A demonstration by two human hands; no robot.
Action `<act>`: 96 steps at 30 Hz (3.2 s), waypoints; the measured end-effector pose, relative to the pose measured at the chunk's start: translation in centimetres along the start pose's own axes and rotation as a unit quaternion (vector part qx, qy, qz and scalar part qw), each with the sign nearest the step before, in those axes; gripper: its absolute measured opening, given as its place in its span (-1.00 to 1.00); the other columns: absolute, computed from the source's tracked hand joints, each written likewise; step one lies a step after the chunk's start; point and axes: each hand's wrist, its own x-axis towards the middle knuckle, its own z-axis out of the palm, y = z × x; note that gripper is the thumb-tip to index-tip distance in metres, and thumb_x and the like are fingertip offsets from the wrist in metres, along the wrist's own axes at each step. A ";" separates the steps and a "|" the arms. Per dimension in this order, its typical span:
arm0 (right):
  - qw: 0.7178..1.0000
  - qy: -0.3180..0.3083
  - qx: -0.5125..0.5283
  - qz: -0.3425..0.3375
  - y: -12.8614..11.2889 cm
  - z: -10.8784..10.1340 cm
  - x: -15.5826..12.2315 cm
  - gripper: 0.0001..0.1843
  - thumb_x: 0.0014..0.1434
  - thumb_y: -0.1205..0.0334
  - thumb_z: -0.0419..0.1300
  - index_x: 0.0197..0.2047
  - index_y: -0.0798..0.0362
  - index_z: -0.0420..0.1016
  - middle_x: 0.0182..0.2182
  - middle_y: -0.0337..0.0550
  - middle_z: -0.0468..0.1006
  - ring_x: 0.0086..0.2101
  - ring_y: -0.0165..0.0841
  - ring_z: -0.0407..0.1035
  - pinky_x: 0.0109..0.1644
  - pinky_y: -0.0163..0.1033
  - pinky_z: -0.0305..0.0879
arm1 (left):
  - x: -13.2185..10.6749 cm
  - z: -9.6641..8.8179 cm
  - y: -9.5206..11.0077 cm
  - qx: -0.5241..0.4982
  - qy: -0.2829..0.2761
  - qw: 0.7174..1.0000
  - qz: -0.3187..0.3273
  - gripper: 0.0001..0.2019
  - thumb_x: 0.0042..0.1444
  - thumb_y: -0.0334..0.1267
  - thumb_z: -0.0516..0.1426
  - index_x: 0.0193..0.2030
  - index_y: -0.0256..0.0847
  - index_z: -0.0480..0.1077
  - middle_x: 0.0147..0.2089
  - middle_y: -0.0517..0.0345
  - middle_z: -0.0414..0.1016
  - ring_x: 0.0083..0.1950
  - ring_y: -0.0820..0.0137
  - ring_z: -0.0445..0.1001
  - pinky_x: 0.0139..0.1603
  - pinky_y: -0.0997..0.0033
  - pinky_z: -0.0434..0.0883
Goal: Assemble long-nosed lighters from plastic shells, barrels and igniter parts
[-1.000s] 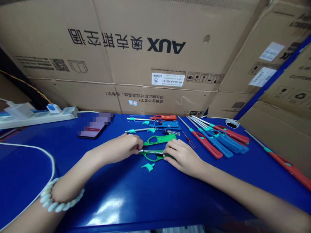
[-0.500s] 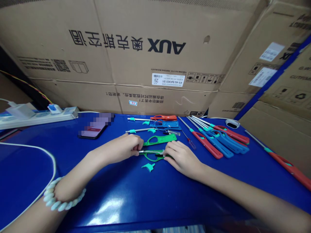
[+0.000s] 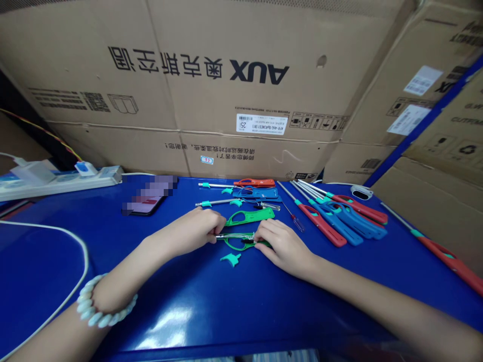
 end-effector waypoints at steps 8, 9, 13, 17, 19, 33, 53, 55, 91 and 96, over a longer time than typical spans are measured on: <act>1.000 0.004 -0.002 -0.002 0.1 0.1 -0.1 -0.94 0.22 0.36 0.14 -0.31 0.07 0.35 -0.34 -0.14 0.44 -0.32 -0.31 0.30 -0.21 -0.22 0.22 | 0.0 0.0 0.2 0.024 0.006 1.000 0.002 -0.86 -0.02 -0.52 0.14 -0.45 -0.19 0.34 -0.41 0.23 0.46 -0.42 0.43 0.36 -0.42 0.46 0.13; 1.000 0.003 -0.002 -0.001 0.1 0.1 -0.1 -0.94 0.22 0.37 0.14 -0.32 0.07 0.35 -0.34 -0.14 0.44 -0.32 -0.31 0.30 -0.21 -0.22 0.22 | 0.1 0.1 0.2 0.031 0.008 0.999 0.007 -0.86 -0.01 -0.52 0.13 -0.45 -0.19 0.34 -0.40 0.23 0.47 -0.41 0.43 0.37 -0.41 0.46 0.13; 1.000 -0.002 0.002 0.005 0.0 0.1 -0.1 -0.94 0.21 0.37 0.15 -0.32 0.08 0.35 -0.34 -0.14 0.44 -0.32 -0.31 0.30 -0.21 -0.21 0.22 | 0.2 0.5 0.2 0.070 0.019 0.997 0.029 -0.83 -0.02 -0.55 0.09 -0.48 -0.20 0.32 -0.40 0.20 0.47 -0.38 0.40 0.40 -0.38 0.44 0.14; 1.000 0.000 0.004 0.005 0.0 0.0 0.0 -0.93 0.21 0.38 0.14 -0.32 0.08 0.34 -0.35 -0.14 0.44 -0.32 -0.31 0.30 -0.21 -0.22 0.22 | 0.2 0.8 0.5 0.109 0.025 0.993 0.041 -0.81 -0.01 -0.58 0.08 -0.49 -0.21 0.30 -0.42 0.16 0.47 -0.38 0.35 0.44 -0.38 0.43 0.15; 1.000 0.002 0.003 0.005 -0.1 0.0 0.0 -0.93 0.21 0.39 0.14 -0.32 0.08 0.34 -0.35 -0.14 0.44 -0.32 -0.31 0.30 -0.21 -0.21 0.21 | 0.2 0.8 1.0 0.123 0.028 0.991 0.042 -0.80 0.01 -0.60 0.08 -0.48 -0.22 0.32 -0.42 0.13 0.49 -0.38 0.32 0.47 -0.37 0.42 0.17; 1.000 0.014 0.019 0.007 -0.1 0.1 0.0 -0.91 0.19 0.41 0.16 -0.34 0.08 0.33 -0.37 -0.15 0.44 -0.34 -0.32 0.29 -0.24 -0.23 0.18 | 0.4 0.9 3.3 0.220 0.009 0.975 0.006 -0.76 0.05 -0.64 0.09 -0.26 -0.25 0.44 -0.28 0.03 0.54 -0.27 0.19 0.55 -0.24 0.28 0.35; 0.999 -0.016 -0.031 0.002 -0.3 0.3 -0.1 -0.71 0.22 0.27 0.15 0.01 0.13 0.39 -0.22 -0.03 0.48 -0.19 -0.21 0.35 -0.09 -0.10 0.32 | 1.2 1.5 2.1 0.111 0.088 0.990 0.030 -0.83 0.18 -0.48 0.06 -0.22 -0.22 0.45 -0.25 0.10 0.53 -0.22 0.31 0.48 -0.21 0.36 0.32; 0.998 -0.025 -0.049 -0.013 -0.2 0.4 -0.1 -0.69 0.25 0.25 0.12 0.04 0.14 0.39 -0.21 -0.01 0.47 -0.19 -0.20 0.35 -0.10 -0.08 0.34 | 1.3 1.6 2.0 0.100 0.097 0.990 0.027 -0.84 0.18 -0.48 0.07 -0.22 -0.22 0.45 -0.26 0.11 0.53 -0.23 0.31 0.47 -0.23 0.36 0.31; 0.990 -0.029 -0.135 -0.040 -0.4 1.0 -0.2 -0.73 0.29 0.24 0.05 0.00 0.12 0.40 -0.25 -0.03 0.41 -0.23 -0.22 0.31 -0.17 -0.14 0.27 | 1.4 2.0 1.8 0.130 0.109 0.980 0.101 -0.82 0.24 -0.43 0.04 -0.34 -0.23 0.43 -0.31 0.14 0.47 -0.20 0.34 0.42 -0.18 0.35 0.18; 0.987 -0.022 -0.153 -0.048 -0.4 1.1 -0.2 -0.73 0.29 0.24 0.03 -0.01 0.13 0.41 -0.24 -0.01 0.42 -0.23 -0.21 0.31 -0.19 -0.14 0.26 | 1.4 1.9 2.1 0.175 0.114 0.971 0.113 -0.82 0.23 -0.43 0.05 -0.37 -0.25 0.43 -0.34 0.12 0.45 -0.24 0.33 0.40 -0.22 0.33 0.14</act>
